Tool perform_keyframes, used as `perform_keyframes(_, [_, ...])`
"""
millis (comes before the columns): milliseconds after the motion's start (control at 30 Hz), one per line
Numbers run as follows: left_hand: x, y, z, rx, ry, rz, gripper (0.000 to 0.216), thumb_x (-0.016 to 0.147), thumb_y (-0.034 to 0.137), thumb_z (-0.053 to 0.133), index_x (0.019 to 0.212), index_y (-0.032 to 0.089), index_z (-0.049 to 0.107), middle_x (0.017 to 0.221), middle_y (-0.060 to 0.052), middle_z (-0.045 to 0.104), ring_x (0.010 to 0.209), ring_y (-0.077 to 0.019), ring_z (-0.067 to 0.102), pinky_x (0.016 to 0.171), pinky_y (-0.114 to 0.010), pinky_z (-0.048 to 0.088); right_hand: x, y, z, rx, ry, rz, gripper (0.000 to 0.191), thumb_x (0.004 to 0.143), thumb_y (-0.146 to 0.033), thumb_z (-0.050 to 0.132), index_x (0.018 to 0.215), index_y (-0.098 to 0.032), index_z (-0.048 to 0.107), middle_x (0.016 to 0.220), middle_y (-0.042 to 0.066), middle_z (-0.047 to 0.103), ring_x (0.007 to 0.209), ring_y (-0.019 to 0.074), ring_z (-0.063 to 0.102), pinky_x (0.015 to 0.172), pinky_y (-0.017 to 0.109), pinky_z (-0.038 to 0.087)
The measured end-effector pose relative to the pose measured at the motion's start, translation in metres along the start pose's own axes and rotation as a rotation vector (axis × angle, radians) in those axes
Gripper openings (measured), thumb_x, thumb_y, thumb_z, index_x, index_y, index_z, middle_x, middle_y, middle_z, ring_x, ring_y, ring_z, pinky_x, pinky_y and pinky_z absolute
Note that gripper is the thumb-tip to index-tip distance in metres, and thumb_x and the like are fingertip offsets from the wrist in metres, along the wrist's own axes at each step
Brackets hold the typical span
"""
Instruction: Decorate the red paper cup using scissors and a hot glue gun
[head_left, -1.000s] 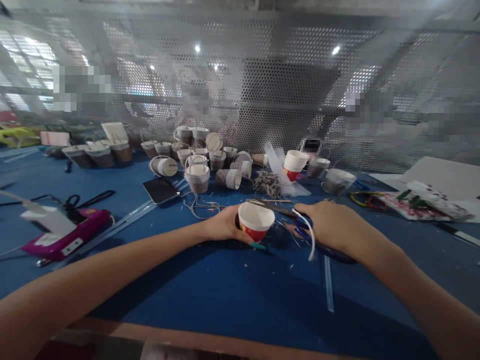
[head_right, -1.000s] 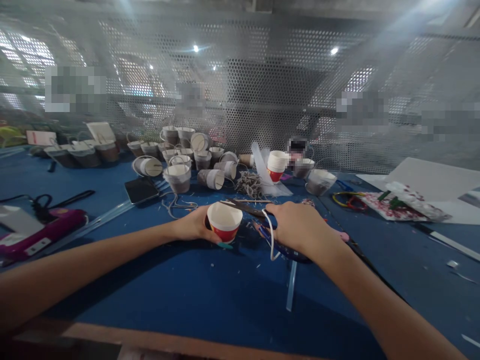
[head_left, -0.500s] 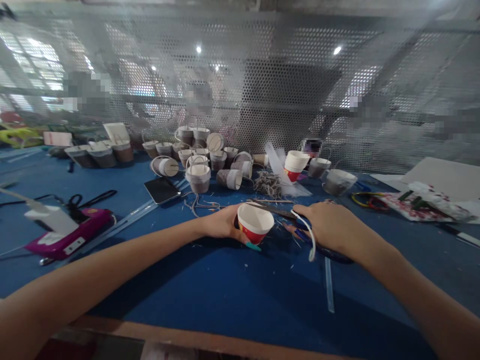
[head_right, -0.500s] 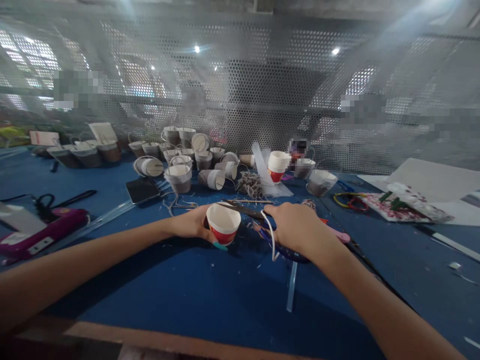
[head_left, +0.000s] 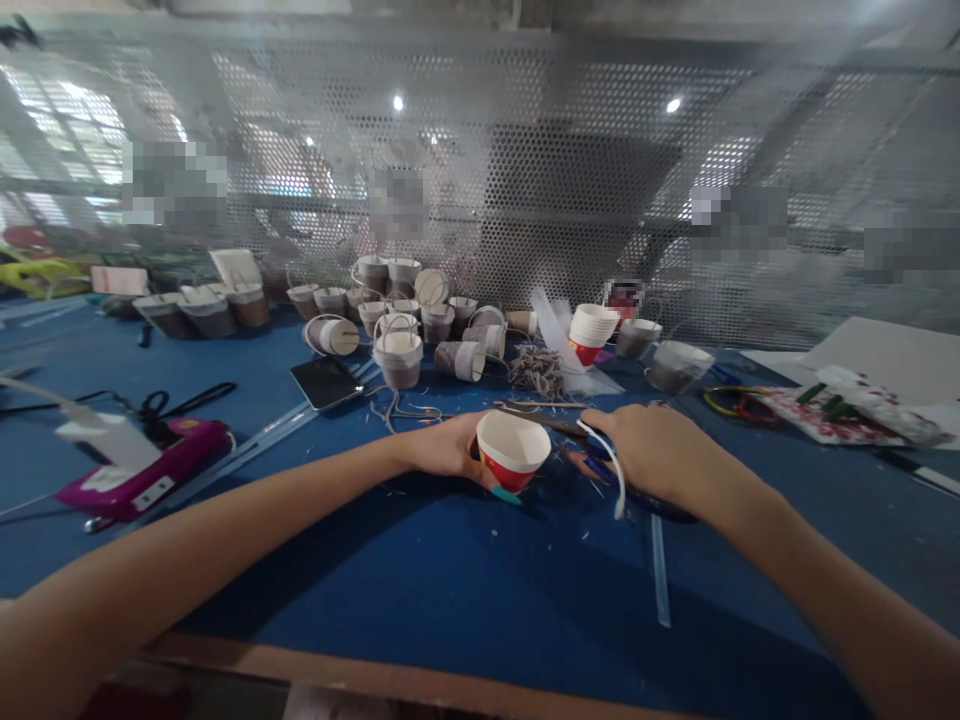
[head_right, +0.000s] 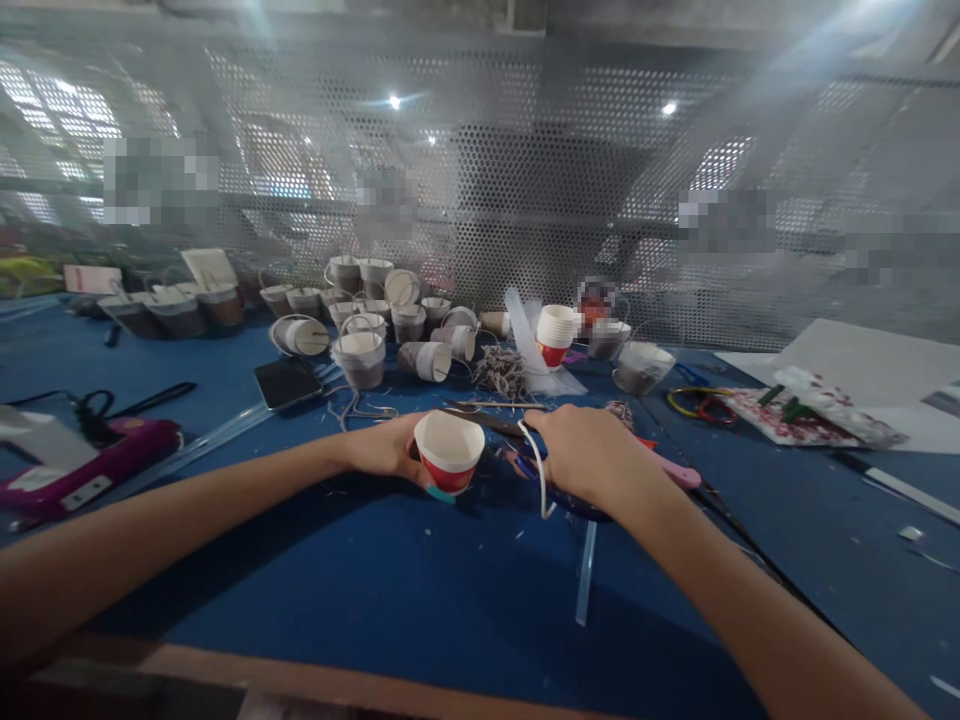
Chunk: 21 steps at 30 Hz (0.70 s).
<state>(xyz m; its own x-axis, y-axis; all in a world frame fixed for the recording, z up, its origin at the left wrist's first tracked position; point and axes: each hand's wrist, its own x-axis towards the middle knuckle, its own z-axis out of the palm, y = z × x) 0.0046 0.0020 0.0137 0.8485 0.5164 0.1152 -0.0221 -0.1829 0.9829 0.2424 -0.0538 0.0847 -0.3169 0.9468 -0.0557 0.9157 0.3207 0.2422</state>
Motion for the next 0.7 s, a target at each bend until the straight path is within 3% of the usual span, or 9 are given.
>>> perform_keyframes(300, [0.003,0.0,-0.002,-0.08,-0.087,-0.009,0.067,0.056,0.018,0.083,0.115,0.016,0.053,0.104,-0.008,0.066,0.099,-0.0223,0.061,0.088,-0.037,0.047,0.001,0.001,-0.002,0.015,-0.026,0.019,0.041,0.085,-0.044,0.042,0.109,-0.02,0.065,0.084,0.015,0.07,0.069,0.0276,0.066,0.054,0.031,0.035])
perform_keyframes(567, [-0.007,-0.01,0.01,0.036,0.247,0.105,0.085,0.046,0.019,0.087,0.12,0.017,0.047,0.121,-0.013,0.059,0.114,-0.0284,0.055,0.099,-0.044,0.04,0.001,0.002,0.003,0.063,-0.002,0.088,0.05,0.084,-0.055,0.038,0.108,-0.021,0.065,0.082,0.015,0.07,0.069,0.0293,0.064,0.054,0.033,0.036])
perform_keyframes(700, [-0.004,-0.011,0.006,0.138,0.259,0.1,0.08,0.049,0.019,0.086,0.12,0.016,0.049,0.122,-0.014,0.06,0.116,-0.0289,0.055,0.101,-0.046,0.039,0.0,0.005,0.004,0.046,0.015,0.072,0.049,0.084,-0.056,0.039,0.108,-0.022,0.065,0.082,0.012,0.07,0.069,0.0272,0.064,0.054,0.031,0.036])
